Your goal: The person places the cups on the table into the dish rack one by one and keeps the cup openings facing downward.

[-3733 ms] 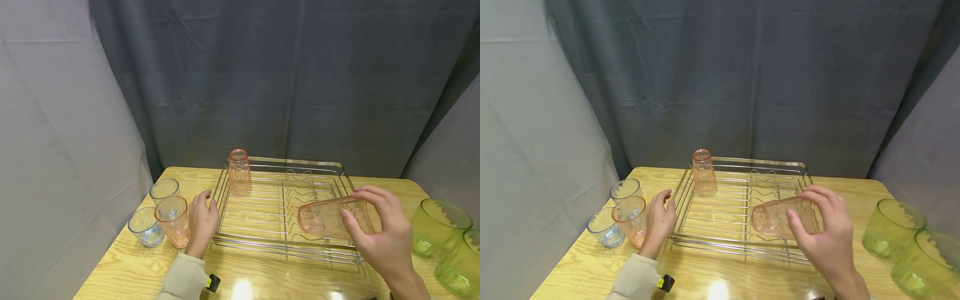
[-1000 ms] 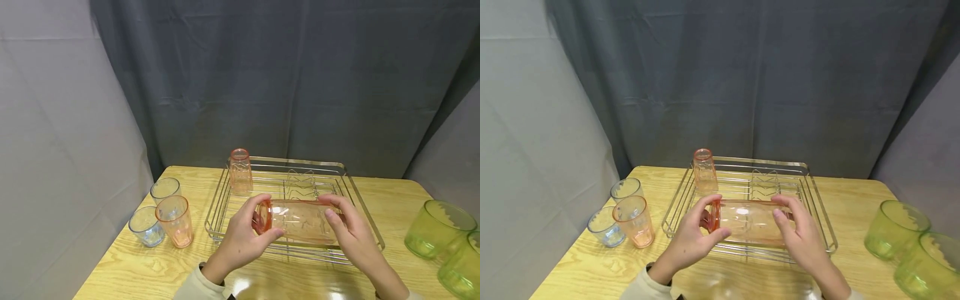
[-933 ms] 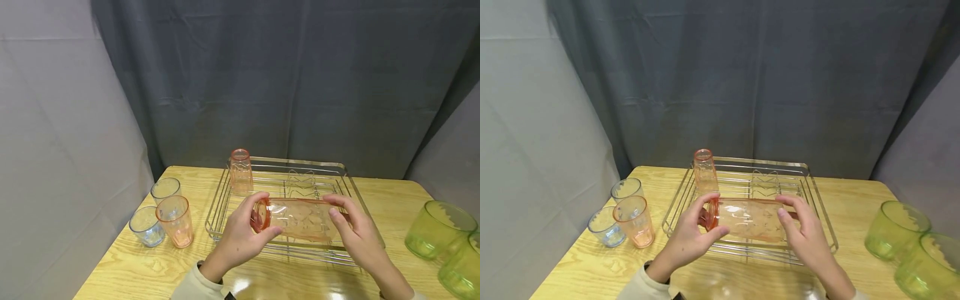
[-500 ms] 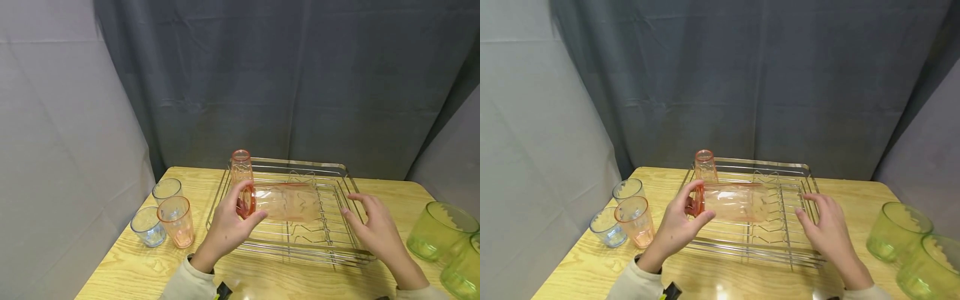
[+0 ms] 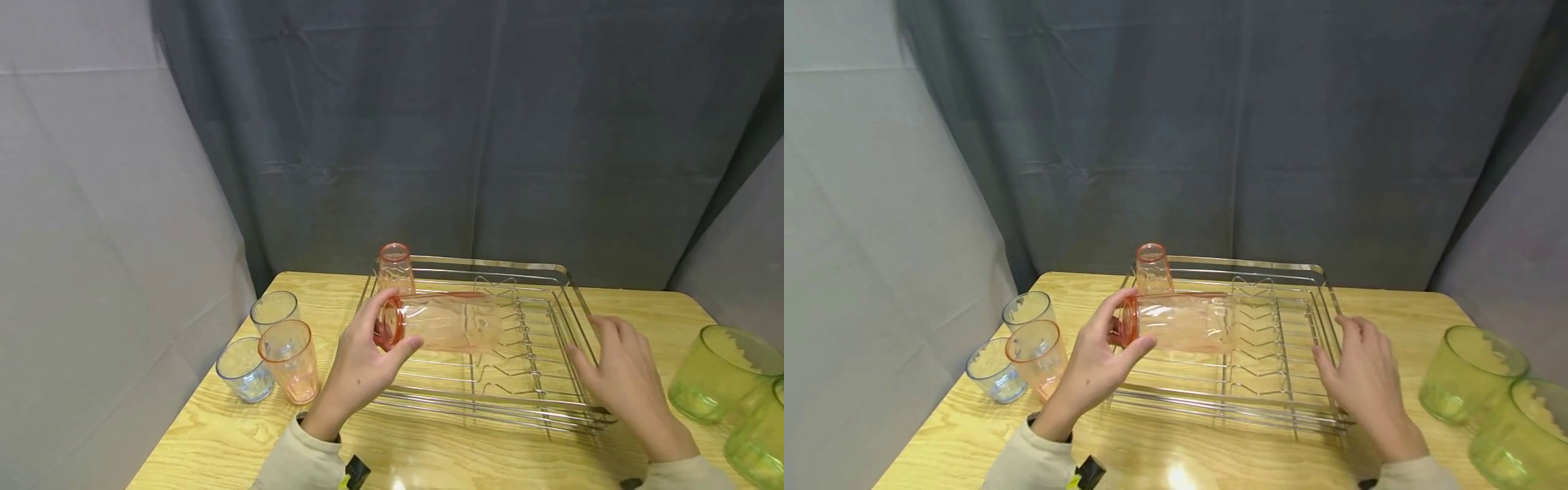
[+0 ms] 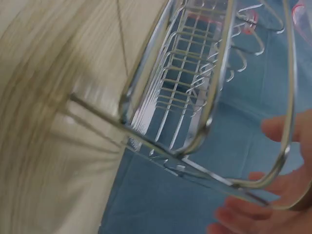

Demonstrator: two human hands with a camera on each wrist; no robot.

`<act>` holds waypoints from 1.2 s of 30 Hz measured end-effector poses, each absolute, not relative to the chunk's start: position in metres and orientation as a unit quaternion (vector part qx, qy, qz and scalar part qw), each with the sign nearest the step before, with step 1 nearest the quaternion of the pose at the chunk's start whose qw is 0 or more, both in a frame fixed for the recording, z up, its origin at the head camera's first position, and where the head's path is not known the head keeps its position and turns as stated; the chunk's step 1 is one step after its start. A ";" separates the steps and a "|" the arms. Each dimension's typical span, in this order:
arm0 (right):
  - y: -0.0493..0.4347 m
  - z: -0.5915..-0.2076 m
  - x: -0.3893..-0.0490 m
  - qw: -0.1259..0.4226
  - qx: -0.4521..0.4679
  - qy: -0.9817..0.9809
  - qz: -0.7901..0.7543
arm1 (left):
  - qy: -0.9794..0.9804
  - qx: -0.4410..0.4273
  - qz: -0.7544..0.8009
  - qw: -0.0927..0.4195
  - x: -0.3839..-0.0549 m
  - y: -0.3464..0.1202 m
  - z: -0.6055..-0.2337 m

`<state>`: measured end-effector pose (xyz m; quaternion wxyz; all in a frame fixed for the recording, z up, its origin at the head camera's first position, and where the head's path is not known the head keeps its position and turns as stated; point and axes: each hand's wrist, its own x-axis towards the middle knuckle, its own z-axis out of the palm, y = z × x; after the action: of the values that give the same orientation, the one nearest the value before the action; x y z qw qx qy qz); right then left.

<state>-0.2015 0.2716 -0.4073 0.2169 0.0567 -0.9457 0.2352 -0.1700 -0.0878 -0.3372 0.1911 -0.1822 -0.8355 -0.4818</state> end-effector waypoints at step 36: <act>0.286 -0.410 -0.208 0.003 0.047 -0.978 0.205 | -0.938 -0.180 -0.267 0.131 -0.244 -0.063 -0.302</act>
<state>-0.2077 0.2858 -0.4100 0.0029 0.0472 -0.9775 0.2055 -0.2438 -0.0630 -0.3023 0.1308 -0.1802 -0.9377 -0.2667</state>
